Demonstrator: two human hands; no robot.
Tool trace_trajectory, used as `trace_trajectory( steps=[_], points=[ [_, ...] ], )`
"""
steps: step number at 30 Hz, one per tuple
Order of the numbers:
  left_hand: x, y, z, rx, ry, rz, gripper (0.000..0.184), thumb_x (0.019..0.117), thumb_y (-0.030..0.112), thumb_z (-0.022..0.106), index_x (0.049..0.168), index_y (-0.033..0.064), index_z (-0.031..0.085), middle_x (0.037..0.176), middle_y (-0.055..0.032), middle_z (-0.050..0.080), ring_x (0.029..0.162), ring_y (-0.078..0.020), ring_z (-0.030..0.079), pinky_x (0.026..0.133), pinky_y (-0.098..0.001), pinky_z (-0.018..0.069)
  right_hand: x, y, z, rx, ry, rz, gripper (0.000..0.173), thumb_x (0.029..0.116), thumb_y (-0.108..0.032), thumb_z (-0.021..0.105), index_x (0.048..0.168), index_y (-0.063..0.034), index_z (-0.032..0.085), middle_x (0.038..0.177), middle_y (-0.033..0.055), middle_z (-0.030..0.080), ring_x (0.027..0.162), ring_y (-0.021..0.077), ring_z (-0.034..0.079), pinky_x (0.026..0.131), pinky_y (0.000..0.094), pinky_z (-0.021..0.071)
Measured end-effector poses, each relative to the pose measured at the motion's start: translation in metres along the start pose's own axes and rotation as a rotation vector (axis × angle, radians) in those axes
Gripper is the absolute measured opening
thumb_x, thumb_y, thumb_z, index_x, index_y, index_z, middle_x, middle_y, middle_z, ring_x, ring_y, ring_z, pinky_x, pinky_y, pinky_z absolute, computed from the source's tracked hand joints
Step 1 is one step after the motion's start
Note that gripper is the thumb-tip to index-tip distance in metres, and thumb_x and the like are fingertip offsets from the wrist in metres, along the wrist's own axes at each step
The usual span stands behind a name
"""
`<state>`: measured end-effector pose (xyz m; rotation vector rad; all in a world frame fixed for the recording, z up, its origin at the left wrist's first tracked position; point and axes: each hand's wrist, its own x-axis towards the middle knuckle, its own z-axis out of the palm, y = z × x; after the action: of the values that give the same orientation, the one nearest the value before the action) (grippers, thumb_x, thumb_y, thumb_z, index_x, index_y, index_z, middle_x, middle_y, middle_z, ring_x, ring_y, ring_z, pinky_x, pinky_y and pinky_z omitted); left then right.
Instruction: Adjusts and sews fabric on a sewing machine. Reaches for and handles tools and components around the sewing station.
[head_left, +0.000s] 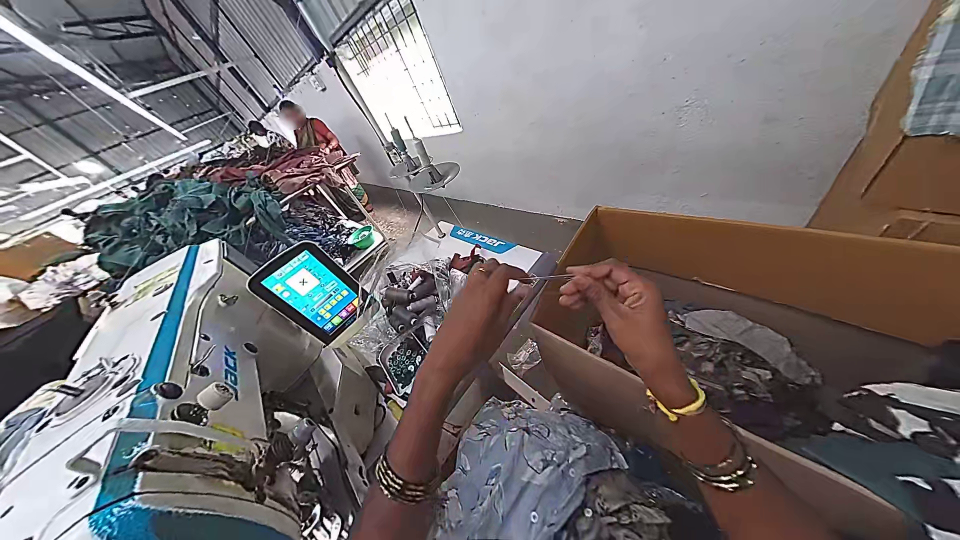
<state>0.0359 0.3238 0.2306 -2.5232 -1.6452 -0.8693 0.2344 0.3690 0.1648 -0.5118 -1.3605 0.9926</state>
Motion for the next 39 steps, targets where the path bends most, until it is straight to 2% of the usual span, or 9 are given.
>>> trace_trajectory(
  steps=[3,6,11,23,28,31,34,36,39],
  points=[
    [0.007,0.005,-0.008,-0.337,0.099,-0.219,0.025,0.1076,0.016,0.047,0.102,0.0019,0.067,0.091,-0.0038,0.068,0.073,-0.0075,0.063,0.070,-0.0255,0.0542,0.008,0.020,0.005,-0.302,0.102,-0.145,0.017,0.0997,-0.009,0.062,0.106,0.0011,0.074,0.089,0.0033,0.077,0.079,0.0071,0.075,0.076,0.0244,0.0632],
    [0.017,0.024,-0.017,-0.863,0.228,-0.430,0.023,0.1071,0.008,0.047,0.101,0.0019,0.068,0.088,-0.0039,0.072,0.062,-0.0057,0.063,0.062,-0.0210,0.0555,0.006,0.028,0.025,-0.611,0.059,-0.383,0.022,0.1016,-0.016,0.059,0.104,-0.0063,0.078,0.088,0.0080,0.077,0.077,0.0184,0.075,0.070,0.0359,0.0612],
    [0.018,0.017,-0.016,0.092,0.275,-0.266,0.016,0.1006,0.019,0.064,0.105,0.0124,0.077,0.083,-0.0012,0.069,0.059,-0.0099,0.054,0.060,-0.0329,0.0456,0.032,0.007,0.041,-0.629,0.096,-0.570,0.019,0.1009,-0.013,0.061,0.102,-0.0047,0.077,0.085,0.0090,0.076,0.074,0.0206,0.073,0.065,0.0354,0.0593],
    [0.025,0.004,-0.034,-0.604,0.190,-0.453,0.018,0.1068,0.013,0.052,0.119,0.0056,0.064,0.083,-0.0003,0.061,0.055,-0.0037,0.050,0.051,-0.0173,0.0442,0.078,-0.011,0.082,0.390,-0.219,0.356,0.012,0.1104,-0.014,0.043,0.111,-0.0056,0.052,0.080,0.0026,0.061,0.054,0.0042,0.053,0.049,0.0169,0.0447],
    [0.022,-0.005,-0.024,0.384,0.370,-0.074,0.010,0.0983,0.007,0.064,0.098,-0.0027,0.068,0.087,-0.0155,0.065,0.069,-0.0273,0.065,0.062,-0.0425,0.0545,0.084,-0.007,0.090,0.253,-0.264,0.375,0.019,0.1106,-0.019,0.045,0.116,-0.0035,0.054,0.063,-0.0015,0.047,0.047,0.0035,0.044,0.046,0.0167,0.0394],
    [0.020,-0.012,-0.017,0.617,0.423,0.077,0.004,0.0945,0.001,0.066,0.097,-0.0013,0.069,0.089,-0.0191,0.065,0.075,-0.0342,0.069,0.058,-0.0433,0.0560,0.091,-0.009,0.088,0.157,-0.352,0.428,0.021,0.1084,-0.024,0.052,0.115,-0.0052,0.058,0.059,-0.0015,0.045,0.042,0.0029,0.039,0.041,0.0162,0.0350],
    [0.020,-0.012,-0.020,0.293,0.426,-0.137,0.010,0.0995,0.005,0.061,0.101,-0.0030,0.066,0.090,-0.0157,0.066,0.073,-0.0274,0.067,0.065,-0.0436,0.0559,0.091,-0.010,0.084,-0.048,-0.335,0.286,0.023,0.1069,-0.025,0.056,0.120,-0.0074,0.063,0.068,0.0030,0.056,0.046,0.0077,0.045,0.044,0.0218,0.0394],
    [0.021,-0.014,-0.028,-0.094,0.454,-0.365,0.015,0.1043,0.013,0.058,0.104,-0.0004,0.063,0.080,-0.0068,0.065,0.057,-0.0118,0.058,0.055,-0.0290,0.0522,0.087,-0.006,0.084,-0.238,-0.200,0.028,0.028,0.1053,-0.021,0.059,0.129,-0.0070,0.061,0.101,0.0122,0.067,0.069,0.0225,0.061,0.060,0.0410,0.0514],
    [0.026,-0.014,-0.042,-0.566,0.495,-0.559,0.013,0.1064,0.015,0.054,0.102,0.0030,0.058,0.079,-0.0004,0.064,0.052,-0.0034,0.056,0.052,-0.0188,0.0514,0.085,0.002,0.095,-0.357,0.010,-0.345,0.018,0.0998,-0.012,0.065,0.114,-0.0040,0.071,0.109,0.0145,0.064,0.077,0.0217,0.064,0.062,0.0370,0.0541]
  ],
)
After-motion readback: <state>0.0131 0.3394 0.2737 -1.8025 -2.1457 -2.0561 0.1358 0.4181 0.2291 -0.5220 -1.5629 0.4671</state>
